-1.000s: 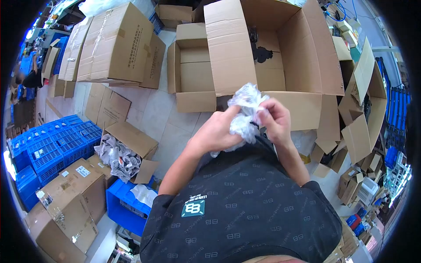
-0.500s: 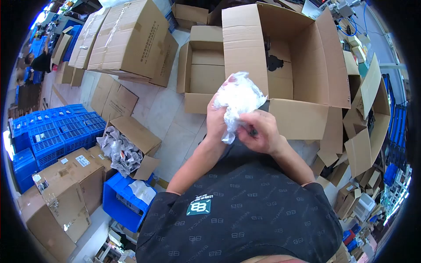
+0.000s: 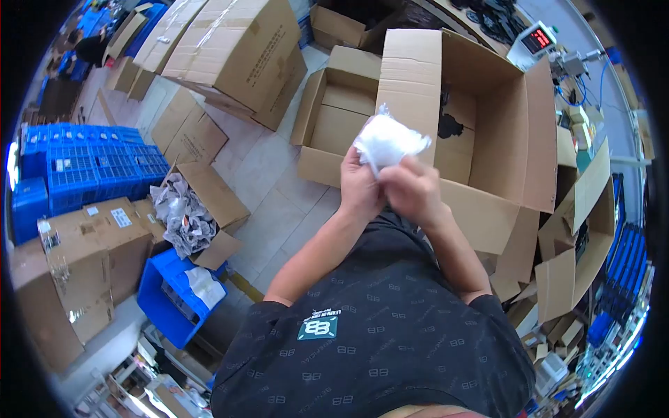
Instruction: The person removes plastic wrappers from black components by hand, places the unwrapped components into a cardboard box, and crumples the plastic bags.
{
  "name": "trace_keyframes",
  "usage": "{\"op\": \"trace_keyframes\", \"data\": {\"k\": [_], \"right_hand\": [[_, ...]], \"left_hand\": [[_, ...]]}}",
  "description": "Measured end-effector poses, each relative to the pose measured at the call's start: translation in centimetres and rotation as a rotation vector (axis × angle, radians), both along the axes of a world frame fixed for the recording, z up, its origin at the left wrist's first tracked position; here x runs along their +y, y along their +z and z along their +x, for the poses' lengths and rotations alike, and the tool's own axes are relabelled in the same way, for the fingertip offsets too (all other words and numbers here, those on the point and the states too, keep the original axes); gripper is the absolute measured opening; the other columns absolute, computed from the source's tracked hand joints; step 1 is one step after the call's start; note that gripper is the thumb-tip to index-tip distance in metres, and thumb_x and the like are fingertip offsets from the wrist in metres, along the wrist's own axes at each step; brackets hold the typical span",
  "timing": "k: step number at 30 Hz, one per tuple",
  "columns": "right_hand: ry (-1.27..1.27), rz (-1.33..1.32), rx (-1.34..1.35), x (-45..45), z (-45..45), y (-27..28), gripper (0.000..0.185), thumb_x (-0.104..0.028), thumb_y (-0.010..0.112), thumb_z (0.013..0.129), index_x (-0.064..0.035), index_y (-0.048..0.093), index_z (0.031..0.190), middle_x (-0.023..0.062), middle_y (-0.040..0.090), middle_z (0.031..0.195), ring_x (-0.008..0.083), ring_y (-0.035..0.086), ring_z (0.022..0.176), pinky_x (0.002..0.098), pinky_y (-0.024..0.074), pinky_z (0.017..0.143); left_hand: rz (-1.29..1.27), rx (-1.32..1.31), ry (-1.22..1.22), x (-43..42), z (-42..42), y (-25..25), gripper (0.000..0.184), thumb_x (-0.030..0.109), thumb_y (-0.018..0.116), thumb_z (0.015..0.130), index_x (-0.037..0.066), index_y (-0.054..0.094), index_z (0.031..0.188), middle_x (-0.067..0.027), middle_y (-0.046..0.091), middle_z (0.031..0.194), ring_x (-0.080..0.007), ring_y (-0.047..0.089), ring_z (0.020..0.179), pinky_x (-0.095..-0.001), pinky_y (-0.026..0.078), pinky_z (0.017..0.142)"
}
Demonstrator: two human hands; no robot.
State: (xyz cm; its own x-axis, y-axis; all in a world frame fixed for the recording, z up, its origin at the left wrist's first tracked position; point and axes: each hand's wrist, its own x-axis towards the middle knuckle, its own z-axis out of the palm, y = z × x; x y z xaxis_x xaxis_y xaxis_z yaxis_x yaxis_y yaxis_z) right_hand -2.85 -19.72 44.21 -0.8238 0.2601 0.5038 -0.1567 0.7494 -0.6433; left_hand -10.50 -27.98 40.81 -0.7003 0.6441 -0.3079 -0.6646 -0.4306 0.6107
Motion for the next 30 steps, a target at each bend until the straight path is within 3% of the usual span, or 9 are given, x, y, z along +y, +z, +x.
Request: {"op": "trace_keyframes", "data": {"k": [5,12,16,18,20,22,23,27,30], "right_hand": [[0.27,0.114,-0.103,-0.5,0.4,-0.7,0.042,0.003,0.065,0.071,-0.0099,0.055,0.11,0.0124,0.06,0.085,0.0344,0.062,0.077,0.0411,0.052,0.067],[0.144,-0.038,-0.046,0.6,-2.8,-2.8,0.019,0.002,0.062,0.073,-0.0069,0.059,0.089,0.0108,0.062,0.078,0.026,0.063,0.066,0.0345,0.0516,0.062],[0.116,-0.416,-0.152,0.2,-5.5,-5.2,0.015,0.007,0.057,0.074,-0.0051,0.056,0.084,0.0051,0.06,0.076,0.0135,0.059,0.067,0.0274,0.0473,0.06],[0.266,-0.995,-0.221,-0.7,-6.1,-5.5,0.016,0.011,0.052,0.075,-0.0048,0.053,0.08,-0.001,0.058,0.078,0.0062,0.052,0.072,0.0226,0.0423,0.061],[0.355,-1.086,-0.288,-3.4,-6.2,-5.2,0.018,0.012,0.051,0.074,-0.0059,0.052,0.079,-0.0036,0.055,0.08,0.0053,0.05,0.072,0.0206,0.0408,0.062],[0.562,-1.134,-0.47,-7.1,-6.6,-4.3,0.018,0.011,0.052,0.075,-0.0056,0.052,0.079,-0.0035,0.055,0.079,0.0051,0.051,0.074,0.0204,0.0414,0.063],[0.704,-1.081,-0.544,-9.5,-6.9,-3.6,0.017,0.011,0.054,0.075,-0.0063,0.052,0.078,-0.003,0.055,0.079,0.0055,0.052,0.077,0.0208,0.0422,0.065],[0.851,-0.957,-0.645,-20.2,-9.3,-4.0,0.014,0.007,0.061,0.074,-0.0044,0.054,0.076,-0.0006,0.056,0.078,0.007,0.054,0.076,0.0233,0.0436,0.06],[1.161,-0.207,-0.636,-29.1,-11.2,-2.8,0.015,0.007,0.063,0.07,-0.0051,0.063,0.08,0.0048,0.058,0.081,0.0125,0.057,0.07,0.0261,0.0452,0.058]], "left_hand": [[-0.048,-0.184,0.122,-0.9,-0.5,-1.1,0.03,0.019,0.036,0.1,0.005,0.052,0.122,-0.0079,0.063,0.11,-0.0201,0.064,0.095,-0.0335,0.056,0.077],[0.445,-0.055,0.028,-3.6,1.9,0.5,0.048,0.024,0.038,0.096,0.008,0.033,0.141,-0.0088,0.046,0.134,-0.0219,0.041,0.127,-0.0373,0.031,0.108],[0.35,-0.055,0.16,-8.2,2.9,1.2,0.056,0.017,0.049,0.091,0.006,0.031,0.142,-0.0095,0.043,0.137,-0.0207,0.041,0.128,-0.0358,0.032,0.107],[-0.229,0.201,0.057,-12.0,2.8,0.4,0.065,0.014,0.058,0.088,0.007,0.028,0.146,-0.0129,0.036,0.143,-0.021,0.041,0.129,-0.0341,0.037,0.103],[-0.326,0.197,0.279,-14.7,2.1,-0.8,0.076,0.014,0.068,0.084,0.007,0.027,0.147,-0.0149,0.036,0.142,-0.0215,0.044,0.126,-0.0336,0.042,0.099],[-0.43,0.617,0.42,-17.4,1.1,-1.0,0.077,0.021,0.073,0.083,0.004,0.03,0.145,-0.0122,0.044,0.134,-0.0208,0.046,0.12,-0.0345,0.042,0.099],[-0.551,0.804,0.375,-19.1,0.7,-1.8,0.086,0.025,0.077,0.079,0.005,0.027,0.146,-0.0096,0.045,0.134,-0.02,0.046,0.119,-0.0348,0.042,0.098],[-0.187,0.29,0.524,-27.5,-0.4,-3.5,0.057,0.012,0.069,0.081,0.005,0.046,0.134,-0.0147,0.046,0.136,-0.0223,0.049,0.121,-0.0327,0.041,0.1],[-0.572,0.629,0.779,-35.8,-1.6,-6.9,0.036,0.002,0.059,0.082,0.006,0.056,0.118,-0.0135,0.055,0.123,-0.0219,0.057,0.108,-0.0325,0.047,0.093]]}}
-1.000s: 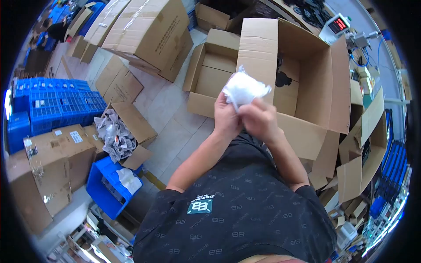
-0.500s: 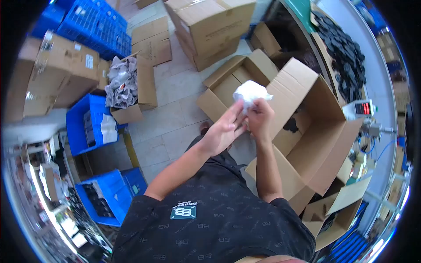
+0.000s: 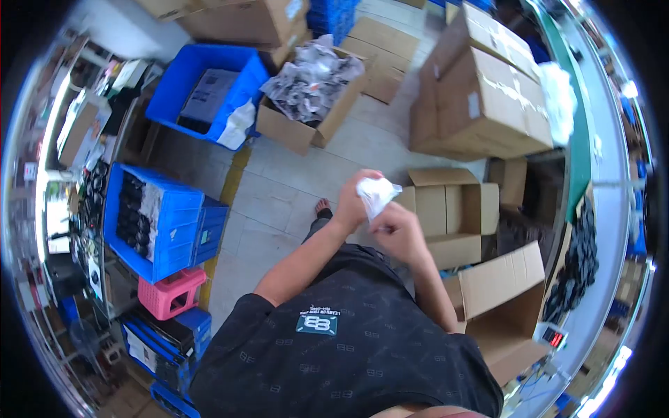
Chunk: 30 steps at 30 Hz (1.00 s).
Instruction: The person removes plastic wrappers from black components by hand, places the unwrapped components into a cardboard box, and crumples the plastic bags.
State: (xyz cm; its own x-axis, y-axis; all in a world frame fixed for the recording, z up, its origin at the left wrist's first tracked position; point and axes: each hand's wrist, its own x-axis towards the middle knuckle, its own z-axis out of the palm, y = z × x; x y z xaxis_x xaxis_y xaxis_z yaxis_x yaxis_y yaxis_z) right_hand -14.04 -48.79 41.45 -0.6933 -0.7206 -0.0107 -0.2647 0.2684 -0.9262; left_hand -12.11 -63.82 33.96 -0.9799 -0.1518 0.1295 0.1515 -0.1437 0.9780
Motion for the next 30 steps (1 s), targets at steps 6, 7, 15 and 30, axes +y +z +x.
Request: {"op": "trace_keyframes", "data": {"k": [6,7,15,30], "right_hand": [[0.085,0.13,0.266,-14.2,-2.6,-1.8,0.016,-0.006,0.065,0.073,-0.0062,0.062,0.088,0.0146,0.061,0.095,0.0317,0.063,0.079,0.0406,0.0508,0.067],[0.031,0.21,0.246,-15.5,-3.7,-2.0,0.018,-0.006,0.064,0.073,-0.0063,0.06,0.091,0.0146,0.062,0.091,0.0331,0.064,0.078,0.0402,0.0515,0.068],[-0.079,0.269,0.208,-23.5,-20.6,-12.1,0.012,-0.008,0.062,0.074,-0.0054,0.066,0.086,0.0137,0.062,0.072,0.0261,0.062,0.065,0.0362,0.0485,0.062],[0.773,0.269,0.208,-49.1,-38.3,-9.7,0.039,-0.015,0.066,0.081,-0.0022,0.059,0.118,0.013,0.067,0.099,0.0197,0.065,0.092,0.0334,0.0502,0.084]], "left_hand": [[0.834,-0.326,0.409,-10.6,0.4,-2.2,0.04,-0.002,0.049,0.083,0.011,0.049,0.121,-0.0148,0.059,0.108,-0.0223,0.061,0.097,-0.0384,0.053,0.08],[0.877,-0.237,0.319,-11.9,0.6,-2.2,0.054,0.008,0.055,0.086,0.014,0.038,0.137,-0.016,0.051,0.122,-0.0242,0.053,0.113,-0.0427,0.046,0.094],[0.271,-0.497,0.526,-17.8,0.1,-1.8,0.065,0.023,0.056,0.092,0.014,0.026,0.148,-0.0108,0.023,0.154,-0.0224,0.031,0.135,-0.0392,0.031,0.107],[0.151,-1.064,1.312,-14.0,10.5,-9.8,0.025,0.022,0.059,0.09,0.002,0.062,0.106,-0.0045,0.065,0.086,-0.0133,0.061,0.079,-0.0285,0.05,0.074]]}}
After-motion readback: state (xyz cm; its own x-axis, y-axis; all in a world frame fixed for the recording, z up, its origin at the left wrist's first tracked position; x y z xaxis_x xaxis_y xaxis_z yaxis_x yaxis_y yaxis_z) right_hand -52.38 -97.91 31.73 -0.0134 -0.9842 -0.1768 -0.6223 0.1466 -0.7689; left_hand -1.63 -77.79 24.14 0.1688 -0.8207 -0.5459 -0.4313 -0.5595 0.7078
